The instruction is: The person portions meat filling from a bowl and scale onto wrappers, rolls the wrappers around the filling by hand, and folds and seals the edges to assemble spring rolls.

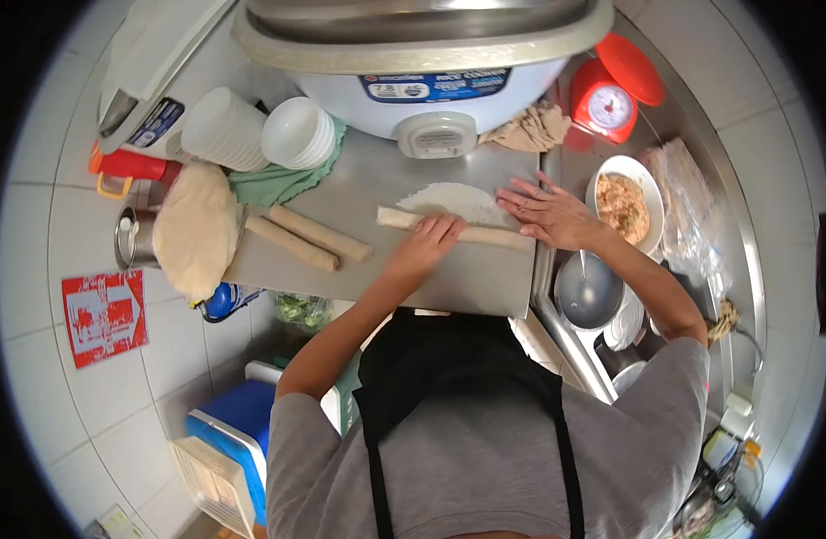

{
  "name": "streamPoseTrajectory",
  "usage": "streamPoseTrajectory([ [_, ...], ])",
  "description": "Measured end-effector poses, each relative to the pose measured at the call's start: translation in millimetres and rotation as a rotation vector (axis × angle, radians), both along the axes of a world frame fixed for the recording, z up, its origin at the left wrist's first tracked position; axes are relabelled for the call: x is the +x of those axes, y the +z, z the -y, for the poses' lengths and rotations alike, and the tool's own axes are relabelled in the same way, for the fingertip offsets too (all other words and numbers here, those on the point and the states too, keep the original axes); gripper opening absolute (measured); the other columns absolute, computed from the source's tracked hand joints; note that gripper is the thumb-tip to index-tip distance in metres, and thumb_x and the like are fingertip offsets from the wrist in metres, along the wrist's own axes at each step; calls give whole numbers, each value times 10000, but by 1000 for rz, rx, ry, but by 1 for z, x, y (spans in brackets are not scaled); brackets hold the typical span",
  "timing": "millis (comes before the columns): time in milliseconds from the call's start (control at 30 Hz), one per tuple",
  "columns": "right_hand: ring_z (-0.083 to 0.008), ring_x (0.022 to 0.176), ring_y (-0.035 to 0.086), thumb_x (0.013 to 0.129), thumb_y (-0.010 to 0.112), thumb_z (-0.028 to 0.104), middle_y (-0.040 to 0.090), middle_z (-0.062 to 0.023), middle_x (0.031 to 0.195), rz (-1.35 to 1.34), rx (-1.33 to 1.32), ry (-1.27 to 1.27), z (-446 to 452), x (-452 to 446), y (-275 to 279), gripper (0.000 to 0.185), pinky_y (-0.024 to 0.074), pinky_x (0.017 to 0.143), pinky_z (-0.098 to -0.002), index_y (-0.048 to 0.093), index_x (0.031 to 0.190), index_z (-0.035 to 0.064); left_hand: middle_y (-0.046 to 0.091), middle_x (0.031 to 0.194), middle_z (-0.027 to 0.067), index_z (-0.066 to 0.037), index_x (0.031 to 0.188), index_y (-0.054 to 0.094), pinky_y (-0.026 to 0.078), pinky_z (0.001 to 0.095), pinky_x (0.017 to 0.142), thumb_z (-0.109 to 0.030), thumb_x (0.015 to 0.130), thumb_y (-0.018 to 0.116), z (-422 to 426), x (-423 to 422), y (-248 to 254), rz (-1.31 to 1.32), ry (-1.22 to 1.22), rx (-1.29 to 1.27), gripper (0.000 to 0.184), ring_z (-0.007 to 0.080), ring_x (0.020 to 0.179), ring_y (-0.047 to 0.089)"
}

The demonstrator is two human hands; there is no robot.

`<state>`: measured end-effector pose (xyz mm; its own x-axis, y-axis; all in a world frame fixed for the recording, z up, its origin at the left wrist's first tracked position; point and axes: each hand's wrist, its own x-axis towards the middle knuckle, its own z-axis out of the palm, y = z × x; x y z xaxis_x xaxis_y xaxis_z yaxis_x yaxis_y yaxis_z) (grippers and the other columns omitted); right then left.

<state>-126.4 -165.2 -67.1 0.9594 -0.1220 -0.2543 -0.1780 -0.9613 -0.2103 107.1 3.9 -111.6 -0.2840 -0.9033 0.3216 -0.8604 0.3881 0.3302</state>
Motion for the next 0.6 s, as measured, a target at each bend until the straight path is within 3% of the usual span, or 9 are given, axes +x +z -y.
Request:
streamPoseTrajectory([
  [67,-190,1412,133,969,318,422,169,39,1530,-13,-45,41,2,15,9,539,32,1157,-446,268,1450,184,507,1155,129,-28,1221,490,390,408,956,-81,812,512,-2,-3,-4,-10,19,8,413,298,1104,489],
  [233,-186,1408,152,969,311,414,231,35,1513,158,-187,59,25,44,-8,523,61,1152,-456,305,1437,181,504,1151,129,-21,1202,489,389,408,963,-75,796,509,4,-2,-4,6,29,35,410,295,1110,490],
  [333,-203,1399,178,969,308,408,284,15,1493,135,155,162,5,69,-14,516,69,1147,-465,317,1432,180,505,1141,129,-14,1189,489,394,405,952,-72,788,511,-1,-5,-1,-3,38,3,405,297,1092,494],
  [433,-229,1386,209,962,348,396,357,-10,1452,191,-167,16,26,72,-20,488,113,1138,-472,419,1372,141,507,1137,130,-11,1179,492,399,402,942,-72,788,513,0,-7,-2,-4,30,-12,397,298,1088,493],
  [600,-271,1370,244,939,445,346,471,-88,1348,166,-216,-565,-55,-36,40,400,230,1086,-507,595,1160,47,514,1138,134,-18,1182,504,399,402,933,-65,813,506,1,-2,-5,-97,5,19,372,305,1089,490],
])
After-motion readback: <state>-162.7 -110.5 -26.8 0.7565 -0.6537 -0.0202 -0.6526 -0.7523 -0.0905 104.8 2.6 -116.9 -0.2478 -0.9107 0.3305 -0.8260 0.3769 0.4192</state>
